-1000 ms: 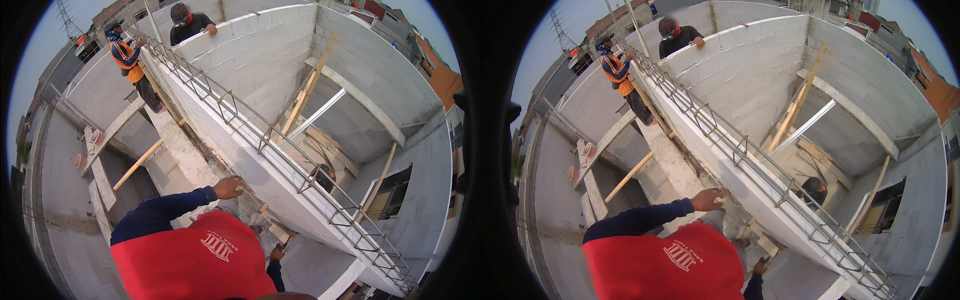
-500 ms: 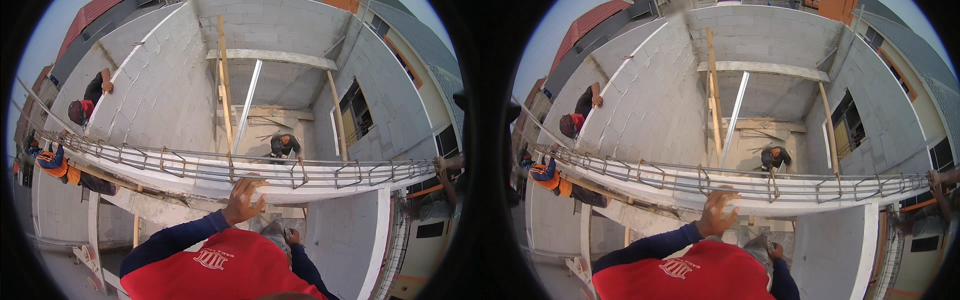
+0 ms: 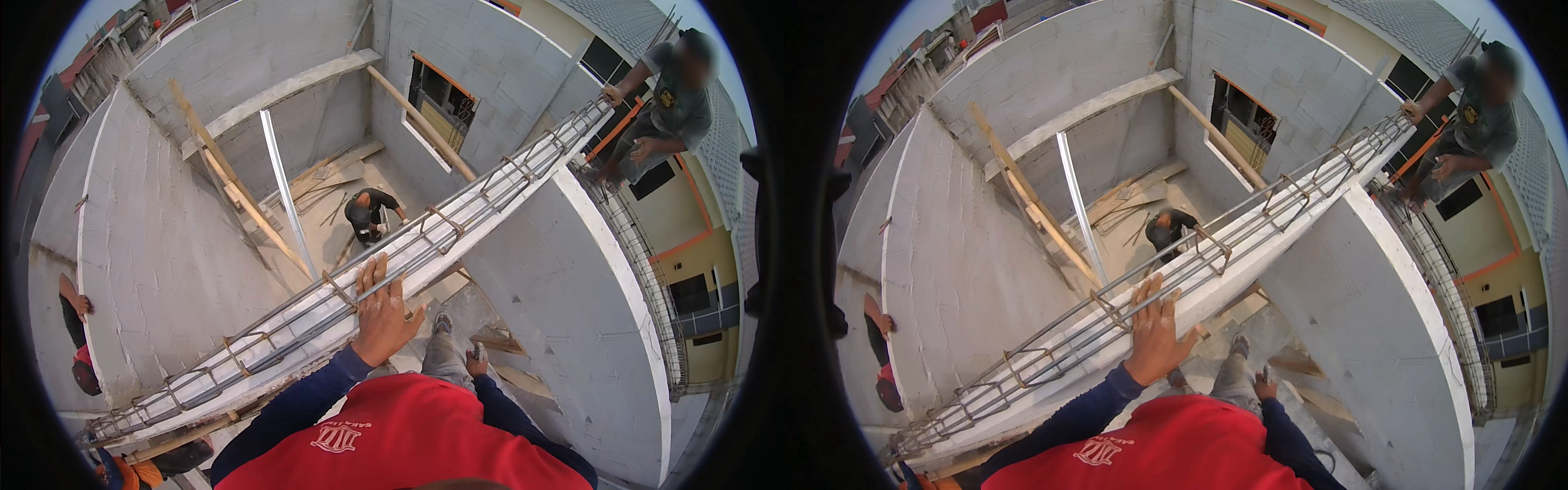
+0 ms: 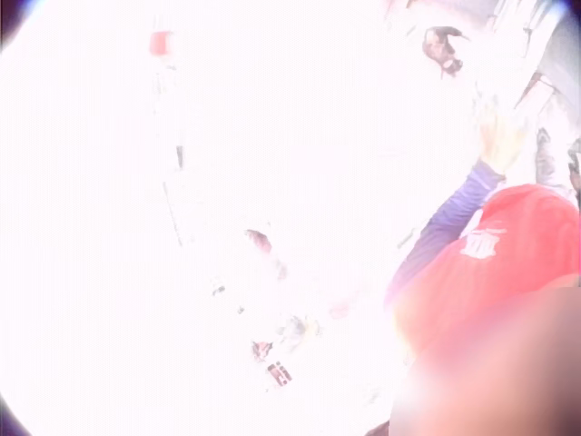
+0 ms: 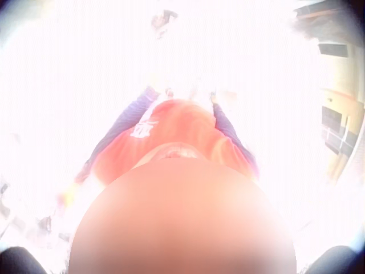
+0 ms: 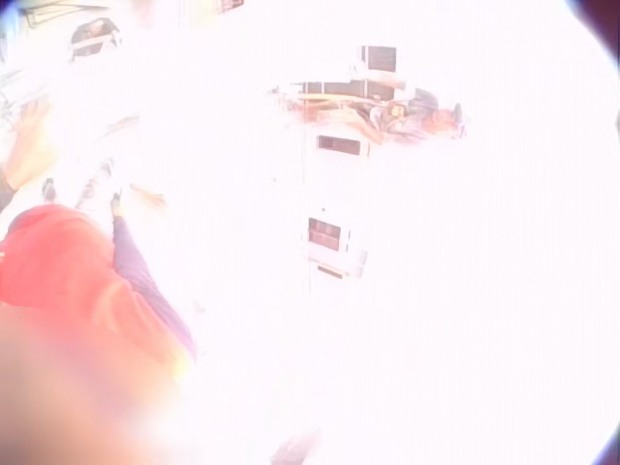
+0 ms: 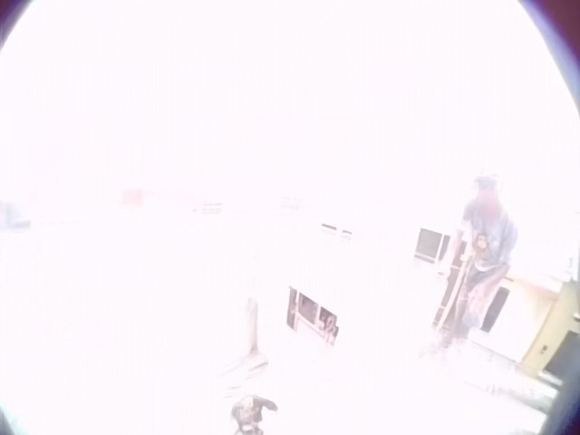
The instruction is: The person walks along a concrete wall at a construction site and positions a long rebar cage along the wall's top edge. He adjusts the cage with both hands and uses a hammer to tap it into place while other workers are visible nearby.
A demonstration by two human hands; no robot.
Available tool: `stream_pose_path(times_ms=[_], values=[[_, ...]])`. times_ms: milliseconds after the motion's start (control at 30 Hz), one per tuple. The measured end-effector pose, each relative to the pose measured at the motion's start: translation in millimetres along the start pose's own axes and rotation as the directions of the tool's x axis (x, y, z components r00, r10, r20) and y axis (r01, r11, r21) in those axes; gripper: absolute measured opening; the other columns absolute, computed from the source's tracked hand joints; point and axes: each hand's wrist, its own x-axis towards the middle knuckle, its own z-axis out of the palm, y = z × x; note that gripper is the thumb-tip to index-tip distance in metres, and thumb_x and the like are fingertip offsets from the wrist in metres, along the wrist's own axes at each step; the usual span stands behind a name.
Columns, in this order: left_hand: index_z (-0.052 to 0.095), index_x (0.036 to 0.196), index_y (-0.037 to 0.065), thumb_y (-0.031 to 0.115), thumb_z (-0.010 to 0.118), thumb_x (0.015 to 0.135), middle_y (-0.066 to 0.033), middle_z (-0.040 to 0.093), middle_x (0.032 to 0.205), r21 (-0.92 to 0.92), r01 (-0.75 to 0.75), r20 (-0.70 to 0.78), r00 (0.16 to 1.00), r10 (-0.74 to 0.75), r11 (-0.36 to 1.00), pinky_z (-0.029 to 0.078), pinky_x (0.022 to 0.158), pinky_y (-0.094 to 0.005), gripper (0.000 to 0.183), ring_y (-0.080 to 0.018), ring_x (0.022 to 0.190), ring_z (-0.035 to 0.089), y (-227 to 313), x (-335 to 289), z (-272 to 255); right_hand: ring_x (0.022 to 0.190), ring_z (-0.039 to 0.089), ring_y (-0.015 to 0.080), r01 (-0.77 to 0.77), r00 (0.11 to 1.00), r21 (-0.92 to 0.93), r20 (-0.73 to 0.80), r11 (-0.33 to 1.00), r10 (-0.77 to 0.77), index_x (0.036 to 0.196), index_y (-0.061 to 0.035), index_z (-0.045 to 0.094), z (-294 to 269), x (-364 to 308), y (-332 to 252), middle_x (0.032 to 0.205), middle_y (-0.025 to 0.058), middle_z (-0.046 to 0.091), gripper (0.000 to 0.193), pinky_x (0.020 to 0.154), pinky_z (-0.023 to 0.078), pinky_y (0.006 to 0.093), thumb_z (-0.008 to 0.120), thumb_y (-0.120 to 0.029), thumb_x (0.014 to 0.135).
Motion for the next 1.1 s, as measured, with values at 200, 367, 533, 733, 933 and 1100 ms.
stream_pose_path(times_ms=[200,367,533,733,933,1100], values=[[0.055,0.139,-0.004,0.038,0.076,0.082,-0.0325,0.030,0.158,0.035,0.010,-0.005,1.000,-0.010,0.999,0.016,0.122,-0.0630,0.074,-0.0527,0.148,0.022,-1,2,2,0.079,0.063,0.0322,-0.046,0.981,-0.128,0.183,0.991,0.069,0.077,-0.0028,0.064,-14,-28,46,0.067,0.0126,0.063,0.036,0.079,0.044,0.0562,0.064,-0.033,0.097],[0.045,0.149,-0.002,0.040,0.071,0.090,-0.0323,0.051,0.142,-0.299,-0.026,0.200,0.976,0.089,0.954,0.031,0.116,-0.0592,0.077,-0.0489,0.141,0.041,45,-6,-38,0.082,0.058,0.0378,0.083,0.984,-0.184,0.169,0.979,-0.052,0.083,0.0017,0.061,-12,-28,79,0.077,0.0166,0.063,0.038,0.082,0.045,0.0526,0.060,-0.033,0.098],[0.010,0.159,-0.009,0.042,0.070,0.094,-0.0252,0.073,0.111,-0.781,-0.177,-0.223,0.975,-0.003,0.598,0.059,0.090,-0.0429,0.102,-0.0346,0.112,0.071,87,14,-88,0.085,0.059,0.0332,-0.245,0.965,0.079,0.118,0.966,0.235,0.092,0.0055,0.062,-12,-18,107,0.082,0.0179,0.061,0.038,0.091,0.045,0.0494,0.063,-0.032,0.098],[0.015,0.159,-0.005,0.040,0.069,0.093,-0.0257,0.066,0.123,-0.744,-0.297,-0.541,0.794,-0.279,0.598,0.056,0.096,-0.0390,0.097,-0.0283,0.110,0.068,79,94,-141,0.142,0.044,0.0461,-0.270,0.949,-0.107,0.138,0.957,0.284,0.142,0.0120,0.050,-6,39,130,0.149,0.0320,0.049,0.071,0.120,0.033,0.0501,0.071,-0.035,0.093],[0.046,0.143,-0.007,0.032,0.067,0.092,-0.0220,0.068,0.118,-0.580,-0.394,-0.653,0.748,-0.119,0.712,0.054,0.096,-0.0362,0.067,-0.0239,0.111,0.067,123,116,-150,0.142,0.043,0.0464,-0.027,0.950,-0.116,0.306,0.993,0.062,0.144,0.0111,0.048,-10,90,115,0.149,0.0314,0.049,0.072,0.120,0.033,0.0489,0.068,-0.037,0.095],[0.048,0.143,-0.010,0.043,0.045,0.099,-0.0293,0.063,0.130,-0.304,-0.680,-0.913,0.407,-0.001,0.667,0.048,0.108,-0.0412,0.068,-0.0340,0.123,0.062,141,117,-245,0.135,0.051,0.0455,-0.046,0.920,-0.054,0.386,0.997,0.063,0.142,0.0102,0.050,-35,101,125,0.143,0.0314,0.055,0.066,0.114,0.040,0.0477,0.064,-0.036,0.097]])
